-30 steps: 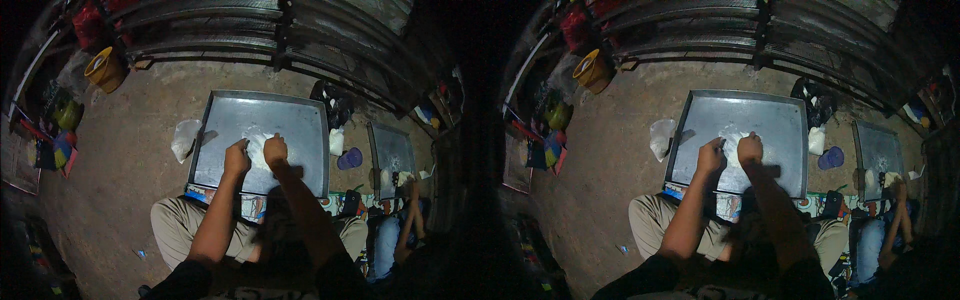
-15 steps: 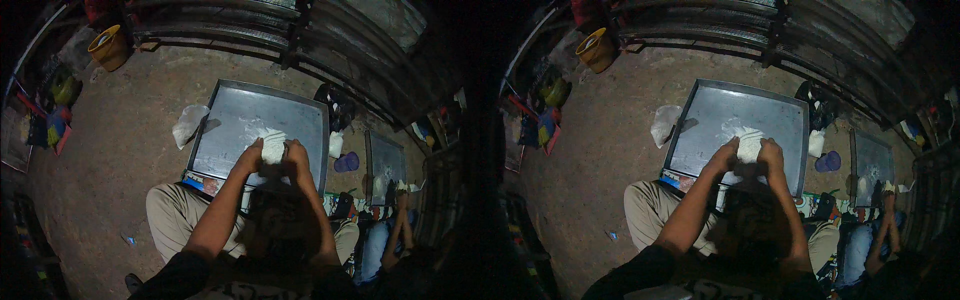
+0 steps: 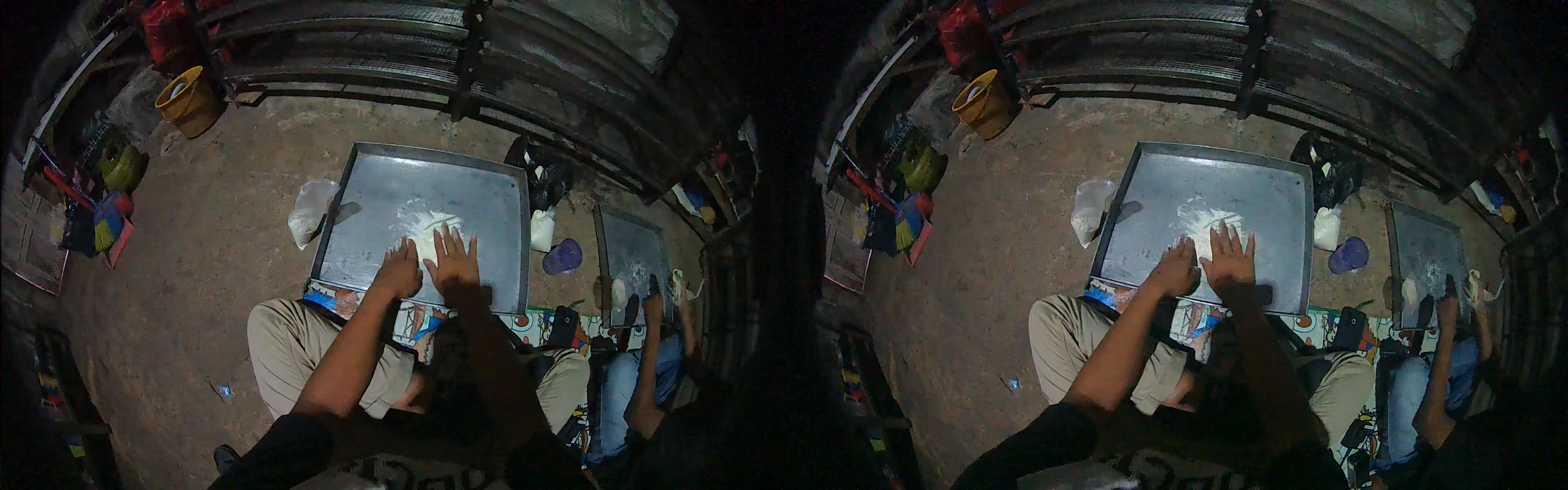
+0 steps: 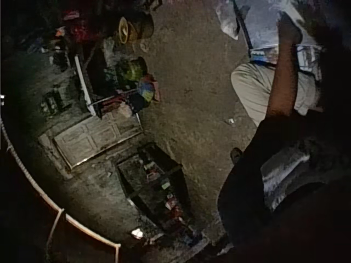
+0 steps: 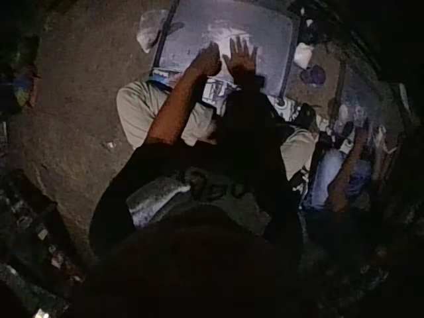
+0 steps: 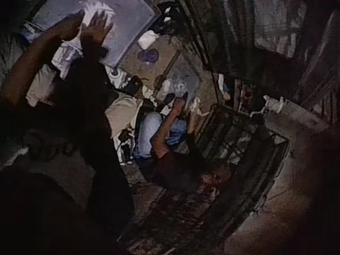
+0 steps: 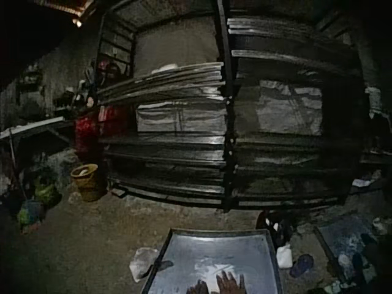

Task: The person empties a bag of white powder onto a metal tray and spreads it out by hand before using a small purple scoop.

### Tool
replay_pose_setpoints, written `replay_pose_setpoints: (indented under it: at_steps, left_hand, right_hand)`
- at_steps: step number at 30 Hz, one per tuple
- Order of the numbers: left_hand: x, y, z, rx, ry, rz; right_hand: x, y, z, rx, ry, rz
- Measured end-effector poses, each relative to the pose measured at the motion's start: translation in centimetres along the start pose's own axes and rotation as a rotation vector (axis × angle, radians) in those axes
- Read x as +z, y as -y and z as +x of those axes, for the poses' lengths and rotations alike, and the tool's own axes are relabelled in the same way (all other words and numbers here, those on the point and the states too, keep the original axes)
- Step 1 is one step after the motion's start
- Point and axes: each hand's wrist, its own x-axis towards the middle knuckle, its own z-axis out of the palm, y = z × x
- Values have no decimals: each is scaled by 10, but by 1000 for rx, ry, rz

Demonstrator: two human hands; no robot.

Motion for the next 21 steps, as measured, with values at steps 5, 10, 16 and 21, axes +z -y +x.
replay_pose_setpoints:
  at_steps: [5, 10, 16, 21]
  left_hand:
    - [22, -24, 7, -10, 68, 98]
    - [35, -35, 23, 114, 14, 31]
    - [37, -47, 18, 301, -45, 134]
    - [34, -44, 17, 204, 26, 310]
  right_hand:
    - [-57, -15, -19, 189, 57, 29]
    - [-72, -30, -37, 378, 169, 113]
    - [-66, -41, -33, 409, 138, 117]
    - [-63, -37, -34, 401, 138, 152]
